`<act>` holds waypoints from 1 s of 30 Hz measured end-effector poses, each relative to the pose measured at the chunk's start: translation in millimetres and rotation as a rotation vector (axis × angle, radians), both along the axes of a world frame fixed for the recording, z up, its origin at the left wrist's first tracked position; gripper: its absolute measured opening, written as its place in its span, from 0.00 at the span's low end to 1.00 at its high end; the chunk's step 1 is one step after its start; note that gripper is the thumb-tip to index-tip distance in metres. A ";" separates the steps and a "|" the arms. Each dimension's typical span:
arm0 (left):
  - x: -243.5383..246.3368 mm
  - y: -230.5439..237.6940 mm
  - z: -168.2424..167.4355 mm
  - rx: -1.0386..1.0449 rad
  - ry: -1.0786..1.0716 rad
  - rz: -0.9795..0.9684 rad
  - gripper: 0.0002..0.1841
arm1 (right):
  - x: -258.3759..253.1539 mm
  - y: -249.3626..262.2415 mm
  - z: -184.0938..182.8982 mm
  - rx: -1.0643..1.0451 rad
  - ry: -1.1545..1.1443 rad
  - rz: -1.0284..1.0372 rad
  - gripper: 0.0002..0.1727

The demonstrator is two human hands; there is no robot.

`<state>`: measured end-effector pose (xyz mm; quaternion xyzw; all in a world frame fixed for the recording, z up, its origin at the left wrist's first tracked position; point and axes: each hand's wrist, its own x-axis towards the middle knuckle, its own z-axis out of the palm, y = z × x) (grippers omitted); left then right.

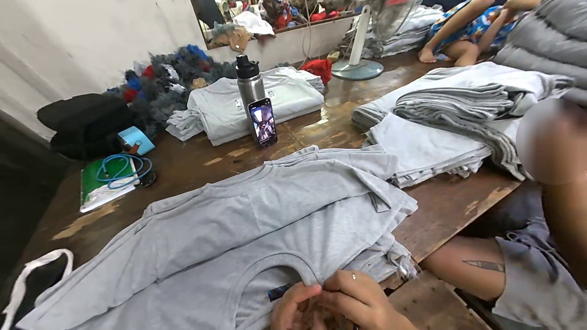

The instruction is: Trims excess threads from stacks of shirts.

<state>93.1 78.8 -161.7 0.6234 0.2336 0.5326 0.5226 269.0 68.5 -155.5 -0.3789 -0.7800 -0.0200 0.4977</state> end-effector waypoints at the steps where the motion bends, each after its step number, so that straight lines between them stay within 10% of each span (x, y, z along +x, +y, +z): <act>1: 1.4 0.4 -2.3 0.026 0.029 0.031 0.21 | 0.0 -0.8 2.0 -0.002 -0.018 -0.003 0.04; 9: 12.4 3.6 -4.2 0.211 0.105 0.246 0.05 | 1.7 -13.7 11.2 -0.096 0.038 0.086 0.03; 15: 10.0 1.1 3.7 -0.038 0.005 0.188 0.09 | 26.8 -18.7 9.4 -0.327 0.057 -0.126 0.18; 30: 2.0 3.6 -2.5 -0.002 -0.046 0.026 0.09 | 30.4 -11.4 -1.7 -0.180 -0.183 -0.185 0.14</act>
